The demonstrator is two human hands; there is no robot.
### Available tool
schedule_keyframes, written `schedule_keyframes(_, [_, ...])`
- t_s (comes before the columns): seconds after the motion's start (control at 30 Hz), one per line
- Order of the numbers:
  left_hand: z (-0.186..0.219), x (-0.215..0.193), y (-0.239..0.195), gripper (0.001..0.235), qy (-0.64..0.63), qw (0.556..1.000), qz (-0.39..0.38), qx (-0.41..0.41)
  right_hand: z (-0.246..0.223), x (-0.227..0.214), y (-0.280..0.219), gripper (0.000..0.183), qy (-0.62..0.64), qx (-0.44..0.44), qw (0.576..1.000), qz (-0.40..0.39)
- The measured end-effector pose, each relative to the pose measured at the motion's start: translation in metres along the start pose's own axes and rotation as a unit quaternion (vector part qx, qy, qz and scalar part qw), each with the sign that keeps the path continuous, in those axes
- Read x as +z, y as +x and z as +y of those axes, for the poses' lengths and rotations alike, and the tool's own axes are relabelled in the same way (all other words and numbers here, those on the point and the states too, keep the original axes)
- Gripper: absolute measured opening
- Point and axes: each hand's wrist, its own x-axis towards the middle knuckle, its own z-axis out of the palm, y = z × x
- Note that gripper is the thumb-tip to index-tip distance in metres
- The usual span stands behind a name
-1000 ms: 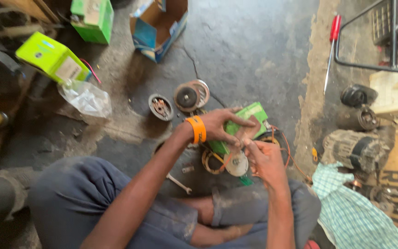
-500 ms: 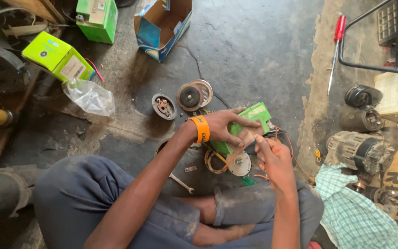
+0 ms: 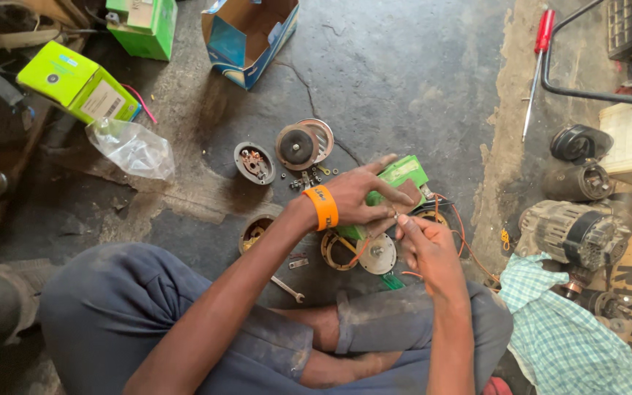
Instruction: The person sits on the floor and repairs a small electrical component, likely a motor or fan assembly. They use a wrench to tighten a nut on the component and connect wires to a green battery to test the assembly.
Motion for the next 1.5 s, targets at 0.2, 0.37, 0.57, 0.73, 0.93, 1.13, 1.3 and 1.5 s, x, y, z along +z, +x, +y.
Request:
schedule_keyframes(0.2, [-0.003, 0.002, -0.001, 0.053, -0.024, 0.999, -0.024, -0.030, 0.017, -0.004, 0.008, 0.036, -0.037, -0.054, 0.996, 0.066])
schedule_keyframes(0.37, [-0.005, -0.003, 0.003, 0.057, -0.024, 0.999, -0.024, -0.027, 0.015, -0.004, 0.012, 0.037, 0.005, -0.073, 0.995, 0.067])
schedule_keyframes(0.57, [-0.012, -0.009, 0.007, 0.061, -0.010, 1.000, -0.028, 0.002, 0.006, 0.004, 0.010, 0.025, 0.015, 0.011, 0.997, 0.074])
schedule_keyframes(0.73, [-0.012, -0.005, 0.006, 0.068, -0.015, 0.999, -0.040, -0.023, -0.001, 0.005, 0.002, 0.033, 0.015, -0.001, 0.999, 0.029])
schedule_keyframes(0.93, [-0.010, -0.001, 0.003, 0.065, -0.008, 0.999, -0.027, -0.019, 0.019, 0.003, -0.006, 0.034, -0.056, -0.022, 0.997, 0.057])
schedule_keyframes(1.13, [-0.006, -0.008, 0.005, 0.067, -0.023, 0.999, -0.035, -0.028, 0.019, 0.011, -0.002, 0.036, -0.012, -0.066, 0.995, 0.076])
schedule_keyframes(1.3, [-0.008, -0.011, 0.008, 0.068, -0.025, 0.998, -0.044, -0.026, -0.002, 0.010, -0.001, 0.026, -0.013, -0.013, 0.999, 0.049])
schedule_keyframes(1.5, [-0.006, -0.011, 0.010, 0.069, -0.028, 0.998, -0.055, -0.014, 0.004, 0.009, -0.001, 0.038, -0.093, -0.054, 0.992, 0.062])
